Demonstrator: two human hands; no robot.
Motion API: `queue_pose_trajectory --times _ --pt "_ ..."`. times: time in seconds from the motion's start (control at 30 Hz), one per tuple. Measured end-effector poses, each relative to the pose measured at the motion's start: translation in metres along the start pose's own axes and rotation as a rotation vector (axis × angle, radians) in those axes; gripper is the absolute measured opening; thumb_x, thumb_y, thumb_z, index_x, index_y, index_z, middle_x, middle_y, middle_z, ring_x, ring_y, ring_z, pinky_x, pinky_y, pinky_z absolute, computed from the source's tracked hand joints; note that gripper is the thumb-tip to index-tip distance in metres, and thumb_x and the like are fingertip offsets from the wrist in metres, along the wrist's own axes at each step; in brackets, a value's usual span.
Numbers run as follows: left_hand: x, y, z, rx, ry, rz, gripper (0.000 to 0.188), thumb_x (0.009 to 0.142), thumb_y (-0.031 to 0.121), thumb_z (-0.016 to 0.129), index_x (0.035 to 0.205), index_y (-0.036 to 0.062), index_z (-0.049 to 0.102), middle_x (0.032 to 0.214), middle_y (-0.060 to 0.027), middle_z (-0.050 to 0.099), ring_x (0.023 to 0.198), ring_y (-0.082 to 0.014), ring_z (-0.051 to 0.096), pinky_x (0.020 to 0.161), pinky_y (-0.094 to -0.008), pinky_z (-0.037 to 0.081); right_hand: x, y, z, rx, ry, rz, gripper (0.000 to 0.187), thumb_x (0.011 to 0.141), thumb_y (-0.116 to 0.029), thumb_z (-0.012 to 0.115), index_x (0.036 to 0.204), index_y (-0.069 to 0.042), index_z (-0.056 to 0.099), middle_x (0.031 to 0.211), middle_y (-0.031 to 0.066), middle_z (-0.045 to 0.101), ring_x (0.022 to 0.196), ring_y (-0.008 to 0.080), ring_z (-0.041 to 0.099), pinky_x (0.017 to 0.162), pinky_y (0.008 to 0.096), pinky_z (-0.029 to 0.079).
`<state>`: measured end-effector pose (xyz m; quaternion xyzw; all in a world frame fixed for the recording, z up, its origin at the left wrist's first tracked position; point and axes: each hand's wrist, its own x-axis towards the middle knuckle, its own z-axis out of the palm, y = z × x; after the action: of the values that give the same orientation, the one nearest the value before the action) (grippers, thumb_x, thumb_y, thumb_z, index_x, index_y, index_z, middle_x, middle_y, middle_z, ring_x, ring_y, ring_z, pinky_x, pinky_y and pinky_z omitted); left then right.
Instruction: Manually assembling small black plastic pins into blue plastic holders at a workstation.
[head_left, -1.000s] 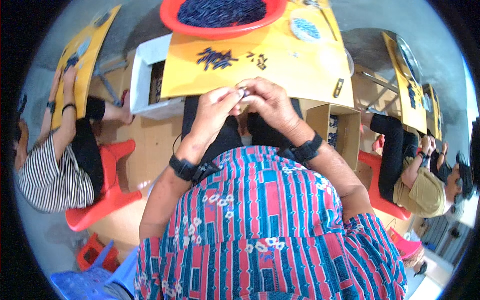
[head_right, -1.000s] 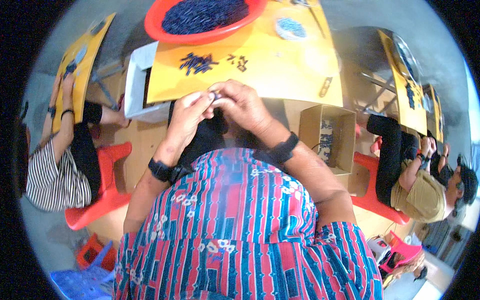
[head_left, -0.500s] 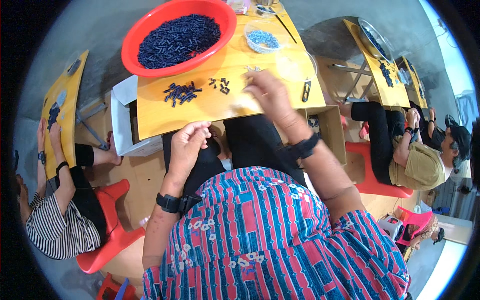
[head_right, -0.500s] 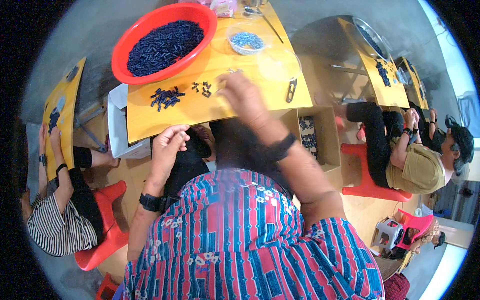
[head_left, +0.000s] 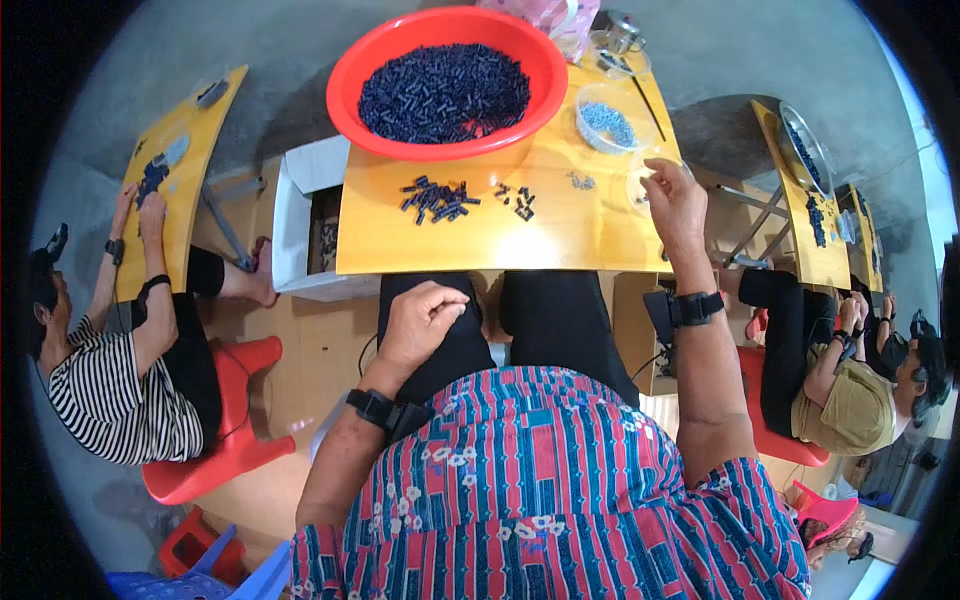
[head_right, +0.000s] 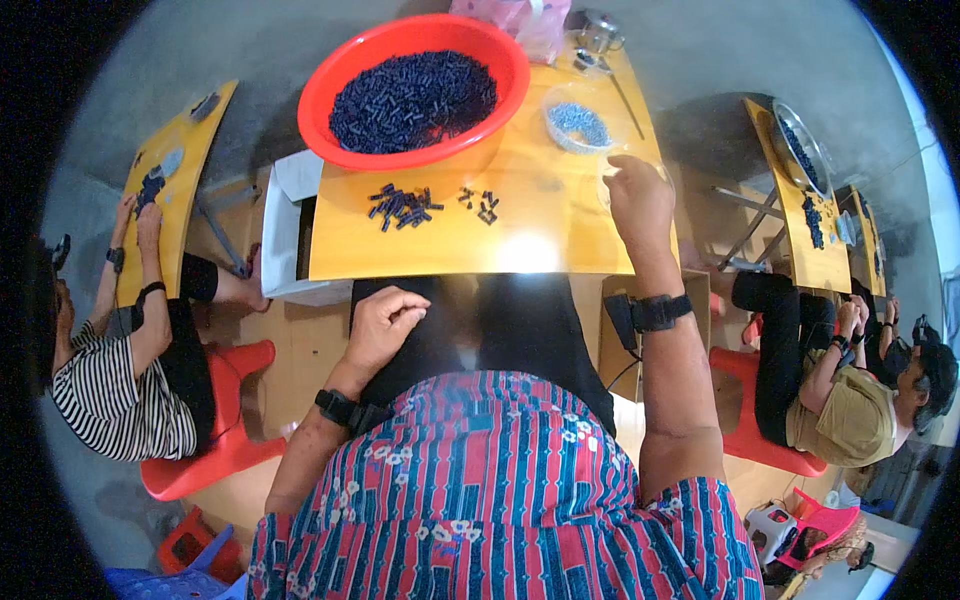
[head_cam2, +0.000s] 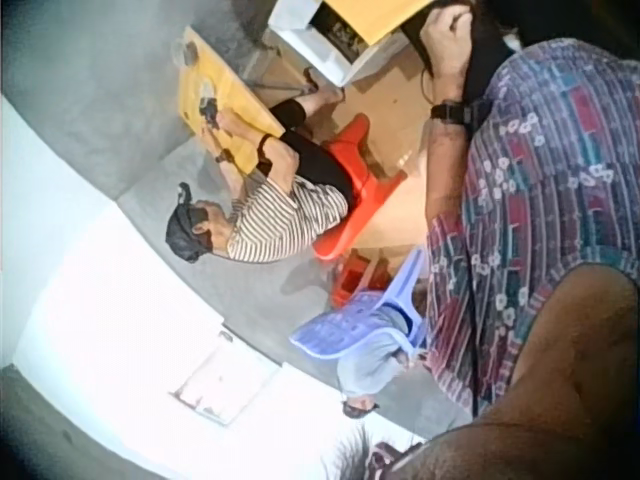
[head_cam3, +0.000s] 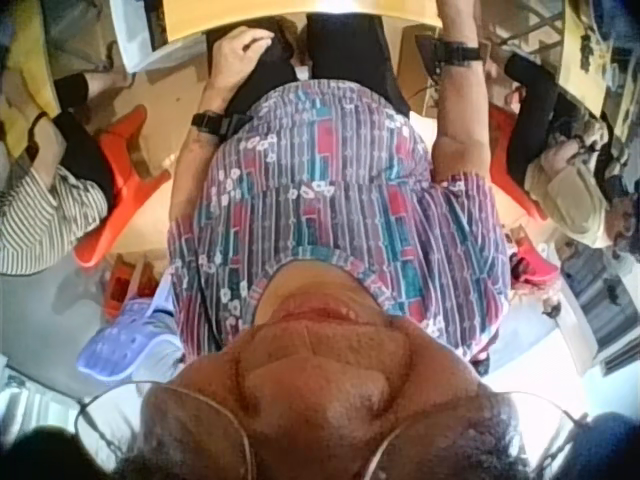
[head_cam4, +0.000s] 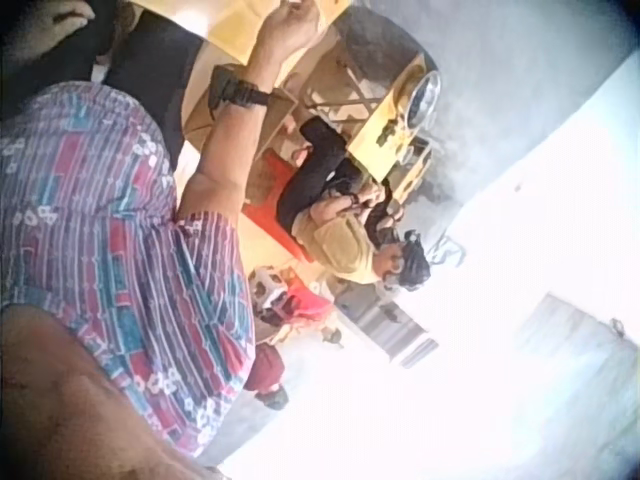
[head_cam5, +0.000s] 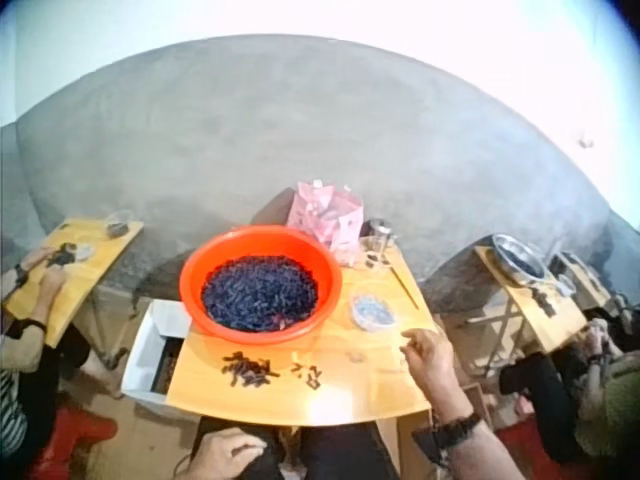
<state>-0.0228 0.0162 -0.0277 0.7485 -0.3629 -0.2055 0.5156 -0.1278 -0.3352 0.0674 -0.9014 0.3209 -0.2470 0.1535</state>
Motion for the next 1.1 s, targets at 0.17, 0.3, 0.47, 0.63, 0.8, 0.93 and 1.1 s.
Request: queue_pose_trajectory --times 0.17,0.3,0.47,0.63,0.8,0.93,1.1 --pt "0.005 0.001 -0.003 -0.057 0.022 -0.006 0.01 0.078 0.001 0.067 0.089 0.0013 0.069 0.077 -0.0084 0.063 0.065 -0.0153 0.06 0.059 -0.0263 0.046 -0.001 -0.038 0.015 0.197 -0.062 -0.193 0.017 0.079 -0.006 0.066 0.095 -0.005 0.069 0.087 0.0132 0.068 0.077 0.0266 0.066 0.07 0.0333 0.051" --pt "0.004 0.002 -0.004 -0.142 0.086 0.023 0.01 0.078 -0.002 0.068 0.087 0.0011 0.069 0.076 -0.0055 0.064 0.063 -0.012 0.057 0.058 -0.0241 0.045 -0.011 -0.066 0.033 0.247 -0.2 -0.285 0.014 0.077 -0.003 0.067 0.09 -0.006 0.07 0.084 0.0132 0.066 0.076 0.028 0.066 0.069 0.0339 0.052" --pt "-0.001 0.011 0.0 -0.128 0.071 0.035 0.011 0.077 -0.002 0.068 0.087 0.0012 0.069 0.076 -0.0063 0.063 0.061 -0.0124 0.056 0.057 -0.0244 0.044 -0.023 -0.077 0.044 0.195 -0.225 -0.335 0.011 0.076 -0.006 0.066 0.085 -0.008 0.071 0.082 0.0119 0.065 0.077 0.0309 0.064 0.07 0.038 0.052" --pt "-0.012 0.02 0.003 -0.154 0.057 0.06 0.01 0.078 -0.001 0.068 0.088 0.0015 0.069 0.076 -0.0065 0.063 0.061 -0.013 0.056 0.056 -0.0251 0.044 -0.017 -0.091 0.021 0.329 0.028 -0.348 0.011 0.077 0.0 0.067 0.084 -0.007 0.071 0.074 0.0102 0.063 0.067 0.025 0.064 0.061 0.0319 0.05" --pt "-0.014 0.024 0.002 -0.112 0.067 0.098 0.011 0.078 -0.002 0.068 0.088 0.0014 0.069 0.077 -0.0071 0.064 0.062 -0.0137 0.057 0.056 -0.0246 0.045 0.002 -0.099 0.005 0.42 0.078 -0.313 0.01 0.079 0.001 0.069 0.087 -0.004 0.071 0.071 0.004 0.062 0.062 0.0106 0.057 0.058 0.0238 0.045" --pt "-0.015 0.03 0.002 -0.109 0.03 0.058 0.011 0.077 -0.002 0.068 0.088 0.0015 0.069 0.079 -0.0076 0.065 0.063 -0.0146 0.059 0.057 -0.0245 0.046 0.004 -0.104 -0.005 0.506 0.072 -0.231 0.009 0.081 0.0 0.069 0.089 -0.002 0.071 0.068 0.0015 0.061 0.062 0.0064 0.053 0.058 0.0217 0.044" --pt "-0.016 0.03 0.002 -0.139 0.052 0.098 0.009 0.079 -0.002 0.067 0.087 0.0019 0.069 0.079 -0.007 0.064 0.064 -0.0138 0.058 0.057 -0.0251 0.045 0.001 -0.099 0.003 0.5 0.083 -0.245 0.007 0.081 0.001 0.069 0.088 -0.001 0.07 0.071 0.0006 0.061 0.064 0.0056 0.053 0.06 0.0218 0.044"
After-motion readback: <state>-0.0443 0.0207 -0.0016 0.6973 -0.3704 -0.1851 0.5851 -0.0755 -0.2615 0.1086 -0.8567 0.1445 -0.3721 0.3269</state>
